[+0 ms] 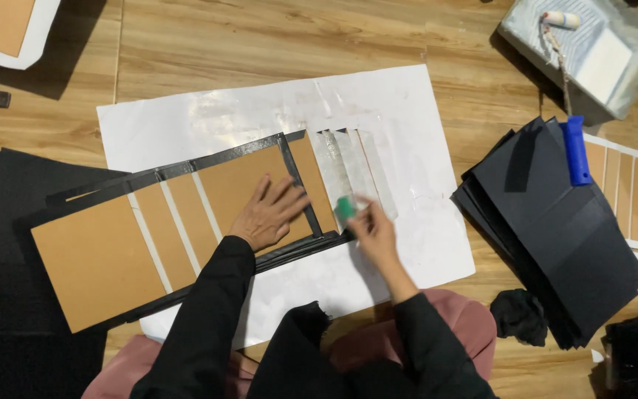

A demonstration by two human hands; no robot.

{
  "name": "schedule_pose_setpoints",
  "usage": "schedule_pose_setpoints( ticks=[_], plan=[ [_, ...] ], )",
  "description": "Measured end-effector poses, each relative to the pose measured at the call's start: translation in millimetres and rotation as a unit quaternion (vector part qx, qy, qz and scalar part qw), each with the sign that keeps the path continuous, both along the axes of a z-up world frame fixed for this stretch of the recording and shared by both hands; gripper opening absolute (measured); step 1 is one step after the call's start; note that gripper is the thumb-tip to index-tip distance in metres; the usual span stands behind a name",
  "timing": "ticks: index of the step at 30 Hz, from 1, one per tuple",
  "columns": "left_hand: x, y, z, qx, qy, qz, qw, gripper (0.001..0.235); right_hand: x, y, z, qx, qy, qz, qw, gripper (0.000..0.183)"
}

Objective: The person applies glue to the spine of a folded brown paper book using a roller, then places black paper covers onto the glued sections and presses them with a green tool. The person repeats this process for multiple sections of the book.

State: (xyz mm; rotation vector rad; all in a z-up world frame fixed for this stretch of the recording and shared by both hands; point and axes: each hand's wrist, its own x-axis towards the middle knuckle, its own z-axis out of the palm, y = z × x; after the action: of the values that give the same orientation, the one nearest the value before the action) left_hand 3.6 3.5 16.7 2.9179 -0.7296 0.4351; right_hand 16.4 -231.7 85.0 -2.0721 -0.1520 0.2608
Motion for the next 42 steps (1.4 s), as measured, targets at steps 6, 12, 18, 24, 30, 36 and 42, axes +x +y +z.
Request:
schedule_pose_setpoints(
  ticks=[6, 12, 18, 24, 30, 36, 42],
  plan=[
    [1, 1, -13, 0.034, 0.053, -0.107, 0.992, 0.074, 69, 20, -5, -0.102, -0.091, 0.02, 0.99, 0.034],
    [-2, 4, -7, 0.029, -0.005, -0.104, 0.994, 0.062, 101, 71, -14, -0.158, -0.132, 0.083, 0.975, 0.032],
    [0, 5, -7, -0.012, -0.008, -0.108, 0.994, 0.057, 117, 105, -47, -0.258, -0.251, 0.162, 0.919, 0.021],
    [2, 5, -7, -0.058, -0.046, -0.103, 0.992, 0.033, 74, 80, -54, -0.309, -0.407, 0.153, 0.846, 0.014],
    [0, 6, 10, 0.0, -0.013, -0.056, 0.998, 0.03, -1, 36, -42, -0.34, -0.391, 0.186, 0.835, 0.016],
    [-2, -1, 11, 0.007, 0.027, -0.033, 0.999, 0.058, -38, 22, -36, -0.332, -0.4, 0.167, 0.838, 0.016],
    [1, 2, 8, 0.007, 0.01, -0.031, 0.999, 0.057, -25, 27, -1, -0.185, -0.248, 0.169, 0.936, 0.009]
  ],
)
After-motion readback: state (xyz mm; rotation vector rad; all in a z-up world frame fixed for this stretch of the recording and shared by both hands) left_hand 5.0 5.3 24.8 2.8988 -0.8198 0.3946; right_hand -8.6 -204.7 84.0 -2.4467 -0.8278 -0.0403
